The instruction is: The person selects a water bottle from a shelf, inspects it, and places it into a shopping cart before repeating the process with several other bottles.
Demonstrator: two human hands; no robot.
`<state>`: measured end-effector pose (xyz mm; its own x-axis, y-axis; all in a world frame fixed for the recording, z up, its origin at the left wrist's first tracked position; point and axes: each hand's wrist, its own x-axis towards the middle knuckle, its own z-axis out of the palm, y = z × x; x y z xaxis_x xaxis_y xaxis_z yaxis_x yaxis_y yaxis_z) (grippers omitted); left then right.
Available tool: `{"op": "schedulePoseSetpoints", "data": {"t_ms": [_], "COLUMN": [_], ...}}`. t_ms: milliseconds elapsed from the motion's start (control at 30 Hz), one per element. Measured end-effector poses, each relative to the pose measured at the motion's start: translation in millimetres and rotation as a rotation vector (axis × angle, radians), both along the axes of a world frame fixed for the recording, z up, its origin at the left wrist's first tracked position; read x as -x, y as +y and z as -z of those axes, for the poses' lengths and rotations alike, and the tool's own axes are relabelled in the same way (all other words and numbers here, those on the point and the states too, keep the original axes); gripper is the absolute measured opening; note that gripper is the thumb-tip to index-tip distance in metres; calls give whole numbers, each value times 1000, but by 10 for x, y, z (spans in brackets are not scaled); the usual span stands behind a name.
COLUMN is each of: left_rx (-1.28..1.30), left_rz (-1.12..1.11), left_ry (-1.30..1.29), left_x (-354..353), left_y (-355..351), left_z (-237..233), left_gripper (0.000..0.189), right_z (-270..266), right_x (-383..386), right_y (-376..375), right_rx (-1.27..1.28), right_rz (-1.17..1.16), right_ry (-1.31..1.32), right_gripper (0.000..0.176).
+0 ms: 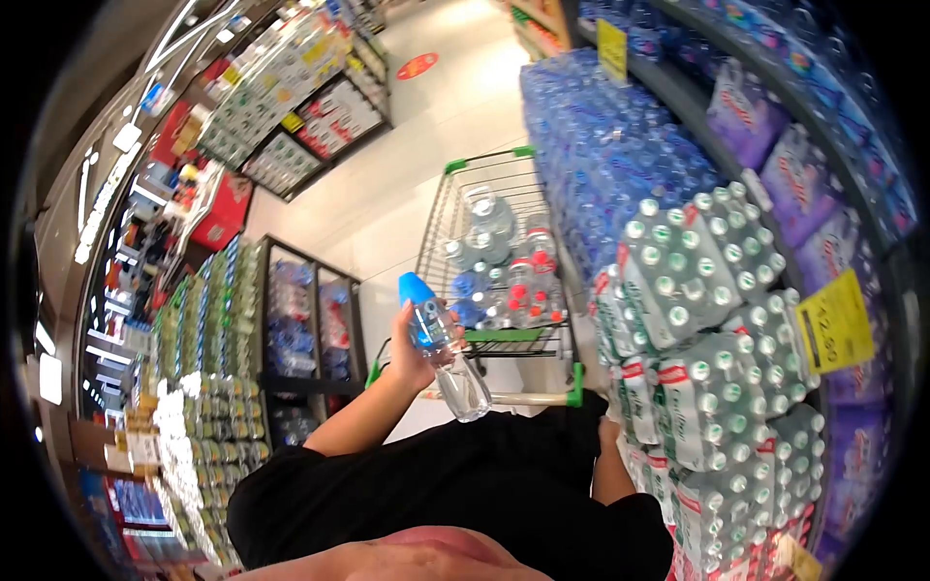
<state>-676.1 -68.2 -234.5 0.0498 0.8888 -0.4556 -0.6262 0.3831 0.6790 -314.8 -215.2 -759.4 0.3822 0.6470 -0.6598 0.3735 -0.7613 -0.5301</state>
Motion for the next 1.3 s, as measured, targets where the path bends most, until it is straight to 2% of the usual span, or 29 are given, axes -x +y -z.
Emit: {"op": "schedulePoseSetpoints", "data": {"t_ms": [33,67,133,167,200,267,333,400,467,567,667,733,800,900,1133,1300], "left_rx": [-24,-47,-86,-91,-99,-79,-118,-117,-133,-56,41,-41,-90,-149,-224,-260], "left_rz": [-15,-27,-19,0,21,105,235,306,407,523,542,685,733,793,757,741], "left_ry": [-37,-74,-133,-142,-154,-162,-197,-182,-212,-296,-148,-313,-311,-345,-315,-463], "left_x": [-141,-291,-560,-691,-840,-1186,-1466,-1821,-2121,-2574,-2973,-3099,-3194,-3233,-3123,-3088], "left_y": [42,88,161,172,207,258,335,358,411,400,197,125,19,-107,-248,-295], "left_z": [-29,-59,-42,-8,30,-22,41,-59,-35,-108,-334,-274,-304,-375,-494,-501], "left_gripper": [58,58,57,58,60,59,64,63,63,64,64,66,70,73,76,76], "right_z": [-104,-494,-735,-883,-964,-1560,-2430,-3299,-4083,-4619,-5131,-5317,-5343,-5440,-5541,-5576], "right_x": [-72,-122,-423,-561,-684,-929,-1015,-976,-965,-956,-1012,-1012,-1027,-1019,-956,-912], "right_y": [-77,-95,-168,-251,-300,-267,-124,-160,-43,124,269,253,207,137,134,121], "right_rx": [-16,19,22,16,14,153,44,-426,-513,-883,-1096,-1135,-1159,-1181,-1182,-1169], "right_rz": [-13,-56,-171,-122,21,-123,-621,-608,-335,155,463,518,463,435,324,262], "right_ry": [23,-104,39,137,354,449,182,64,273,709,1263,1426,1526,1525,1576,1576], "right_gripper": [43,42,39,34,32,31,31,25,23,11,21,27,29,30,32,33]}}
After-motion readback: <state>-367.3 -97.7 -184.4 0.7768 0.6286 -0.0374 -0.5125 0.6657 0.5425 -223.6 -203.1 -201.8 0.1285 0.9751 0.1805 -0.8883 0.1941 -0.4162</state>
